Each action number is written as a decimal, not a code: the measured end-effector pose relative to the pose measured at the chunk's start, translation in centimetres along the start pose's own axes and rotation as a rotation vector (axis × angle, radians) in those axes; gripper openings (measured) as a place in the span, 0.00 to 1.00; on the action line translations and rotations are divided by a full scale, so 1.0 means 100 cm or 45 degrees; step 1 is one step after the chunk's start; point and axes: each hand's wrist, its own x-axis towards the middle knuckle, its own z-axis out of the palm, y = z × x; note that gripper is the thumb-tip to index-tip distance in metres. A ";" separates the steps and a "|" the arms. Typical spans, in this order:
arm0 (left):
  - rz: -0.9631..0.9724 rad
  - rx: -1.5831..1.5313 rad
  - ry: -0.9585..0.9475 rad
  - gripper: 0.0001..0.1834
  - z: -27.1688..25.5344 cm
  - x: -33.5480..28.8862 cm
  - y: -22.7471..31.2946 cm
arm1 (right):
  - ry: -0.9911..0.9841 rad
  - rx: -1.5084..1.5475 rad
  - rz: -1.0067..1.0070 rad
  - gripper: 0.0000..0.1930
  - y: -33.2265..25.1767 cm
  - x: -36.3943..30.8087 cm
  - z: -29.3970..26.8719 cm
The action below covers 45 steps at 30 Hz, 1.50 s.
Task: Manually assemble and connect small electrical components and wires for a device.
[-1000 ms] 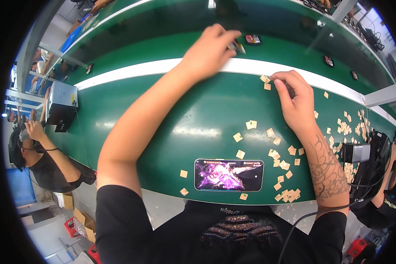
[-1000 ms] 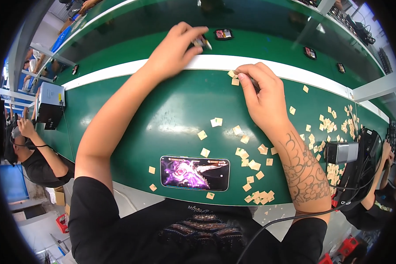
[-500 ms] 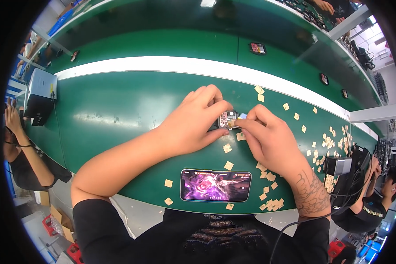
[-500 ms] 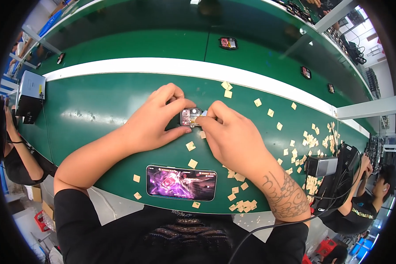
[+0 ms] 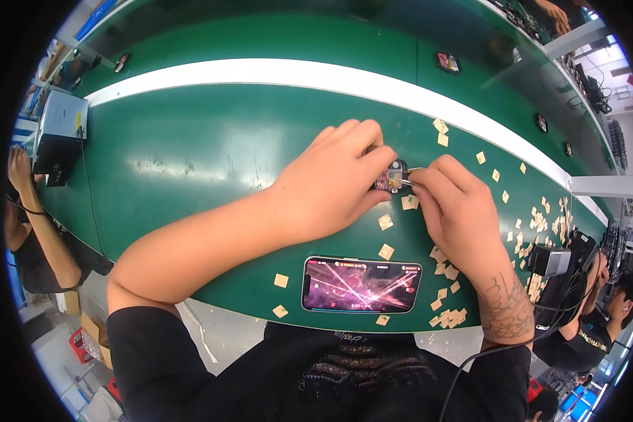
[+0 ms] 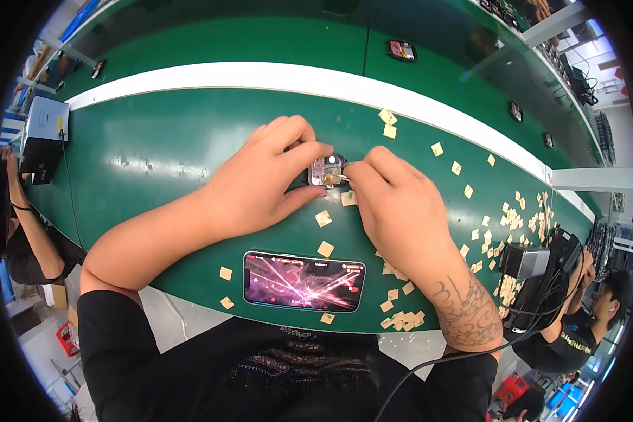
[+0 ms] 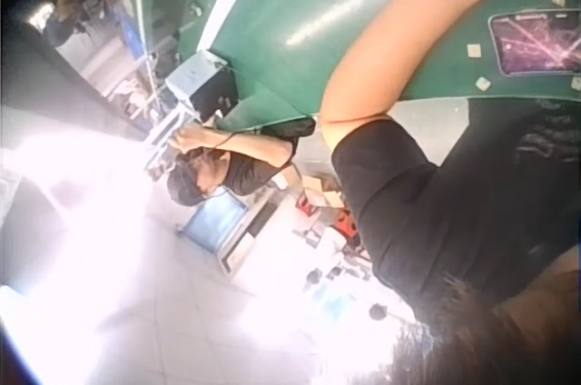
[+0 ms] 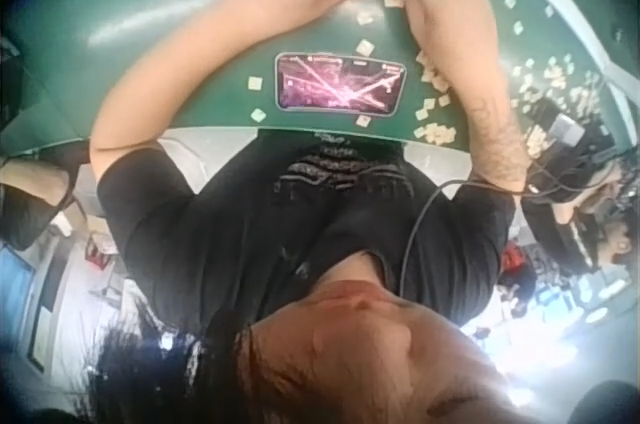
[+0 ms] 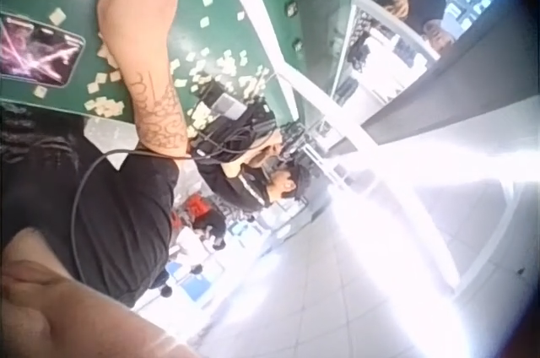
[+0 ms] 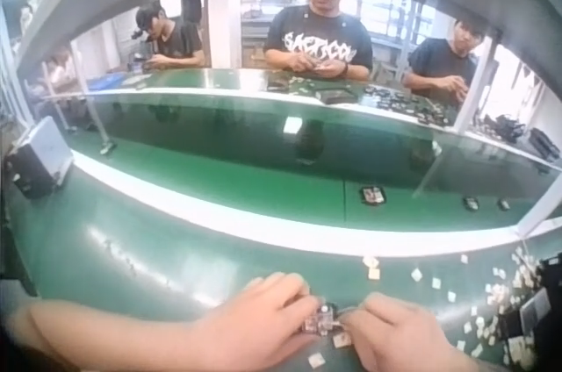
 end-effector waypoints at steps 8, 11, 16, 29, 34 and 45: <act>-0.026 -0.079 0.013 0.28 -0.002 -0.002 0.001 | 0.127 0.928 0.222 0.09 0.027 -0.002 0.003; 0.018 -0.103 0.015 0.28 -0.003 -0.001 0.000 | 0.038 0.783 0.118 0.10 0.029 -0.001 0.000; 0.079 -0.136 -0.025 0.24 -0.003 0.001 0.000 | 0.037 0.818 0.251 0.07 0.028 -0.002 0.002; 0.166 -0.016 -0.005 0.19 -0.001 -0.001 0.000 | -0.019 0.544 0.405 0.09 0.013 0.001 -0.006; 0.223 0.036 0.015 0.18 -0.001 0.000 0.004 | -0.105 0.661 0.361 0.14 0.004 -0.002 -0.002; 0.253 0.078 -0.018 0.18 0.000 -0.003 0.006 | -0.116 1.050 0.583 0.09 0.006 0.000 -0.003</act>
